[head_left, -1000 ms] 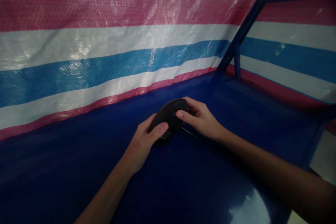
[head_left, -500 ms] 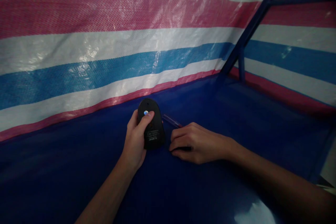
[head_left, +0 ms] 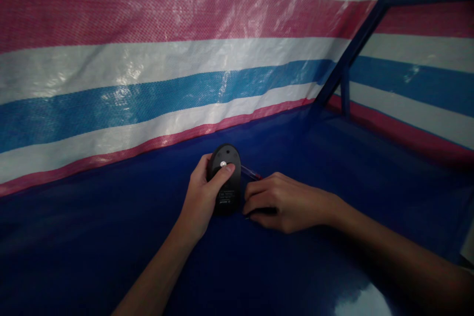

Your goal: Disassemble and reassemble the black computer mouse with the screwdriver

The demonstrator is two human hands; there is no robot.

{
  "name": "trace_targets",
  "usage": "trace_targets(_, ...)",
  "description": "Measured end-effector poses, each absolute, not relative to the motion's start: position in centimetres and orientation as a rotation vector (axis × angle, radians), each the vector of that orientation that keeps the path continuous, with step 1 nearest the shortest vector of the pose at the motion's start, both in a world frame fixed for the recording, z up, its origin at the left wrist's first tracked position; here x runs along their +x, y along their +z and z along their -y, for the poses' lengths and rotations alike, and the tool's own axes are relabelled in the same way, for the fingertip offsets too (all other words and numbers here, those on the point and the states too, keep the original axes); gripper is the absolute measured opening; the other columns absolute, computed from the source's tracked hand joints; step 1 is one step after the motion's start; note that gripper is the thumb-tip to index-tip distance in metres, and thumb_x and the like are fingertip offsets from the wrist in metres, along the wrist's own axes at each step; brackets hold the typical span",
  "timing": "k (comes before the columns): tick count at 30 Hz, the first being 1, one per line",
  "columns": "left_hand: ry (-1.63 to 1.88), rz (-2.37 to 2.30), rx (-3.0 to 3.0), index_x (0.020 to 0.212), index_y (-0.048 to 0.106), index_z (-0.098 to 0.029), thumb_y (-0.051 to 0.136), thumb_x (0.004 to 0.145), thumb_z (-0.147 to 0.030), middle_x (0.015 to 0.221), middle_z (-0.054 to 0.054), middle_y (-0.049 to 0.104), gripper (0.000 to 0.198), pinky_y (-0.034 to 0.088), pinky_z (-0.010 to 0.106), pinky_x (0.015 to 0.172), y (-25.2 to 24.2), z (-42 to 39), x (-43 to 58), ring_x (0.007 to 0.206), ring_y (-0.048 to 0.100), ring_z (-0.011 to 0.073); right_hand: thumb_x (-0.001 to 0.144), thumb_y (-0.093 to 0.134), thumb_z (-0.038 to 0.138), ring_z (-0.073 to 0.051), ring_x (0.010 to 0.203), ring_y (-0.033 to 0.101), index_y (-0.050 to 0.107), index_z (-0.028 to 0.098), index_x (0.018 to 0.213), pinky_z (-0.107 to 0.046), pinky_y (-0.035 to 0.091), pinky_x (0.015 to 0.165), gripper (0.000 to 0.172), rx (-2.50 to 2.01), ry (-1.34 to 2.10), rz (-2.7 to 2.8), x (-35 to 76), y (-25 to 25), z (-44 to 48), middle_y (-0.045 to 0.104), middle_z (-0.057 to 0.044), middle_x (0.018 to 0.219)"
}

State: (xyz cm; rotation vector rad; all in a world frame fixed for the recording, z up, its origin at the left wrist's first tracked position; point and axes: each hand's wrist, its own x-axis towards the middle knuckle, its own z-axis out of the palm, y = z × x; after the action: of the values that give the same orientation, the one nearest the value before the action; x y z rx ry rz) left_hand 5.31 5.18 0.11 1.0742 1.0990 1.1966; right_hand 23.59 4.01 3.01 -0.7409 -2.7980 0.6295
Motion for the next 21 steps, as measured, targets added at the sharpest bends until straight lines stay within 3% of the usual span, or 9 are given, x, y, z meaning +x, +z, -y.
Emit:
trace_targets(12, 1.151, -1.117, 1.146, 0.094, 0.059, -0.020, 0.069, 0.072, -0.039, 0.081, 0.000, 0.061, 0.032, 0.045, 0.026, 0.066, 0.02, -5.14, 5.33, 0.073, 0.058, 0.0148, 0.085, 0.052, 0.015, -0.009, 0.069, 0.057, 0.065, 0.016, 0.080, -0.021, 0.042, 0.063, 0.014, -0.763, 0.581, 2.838, 23.13, 2.95, -3.79, 0.062, 0.000, 0.079)
trace_targets(18, 1.227, -1.102, 1.253, 0.119, 0.055, -0.029, 0.066, 0.076, -0.036, 0.122, 0.000, 0.059, 0.045, 0.040, 0.029, 0.094, -0.13, -5.20, 5.07, 0.111, 0.054, 0.0188, 0.085, 0.055, 0.013, -0.009, 0.075, 0.058, 0.062, 0.014, 0.083, -0.020, 0.044, 0.068, 0.007, -0.707, 0.790, 2.634, 22.88, 3.12, -3.63, 0.063, 0.000, 0.084)
trace_targets(21, 1.139, -1.060, 1.298, 0.121, 0.056, -0.029, 0.064, 0.077, -0.037, 0.124, 0.000, 0.059, 0.045, 0.038, 0.029, 0.097, 0.10, -5.09, 4.95, 0.114, 0.053, 0.0198, 0.087, 0.055, 0.018, -0.009, 0.075, 0.057, 0.060, 0.013, 0.083, -0.020, 0.045, 0.069, 0.008, -0.717, 0.872, 2.392, 23.13, 3.55, -3.63, 0.061, -0.002, 0.083)
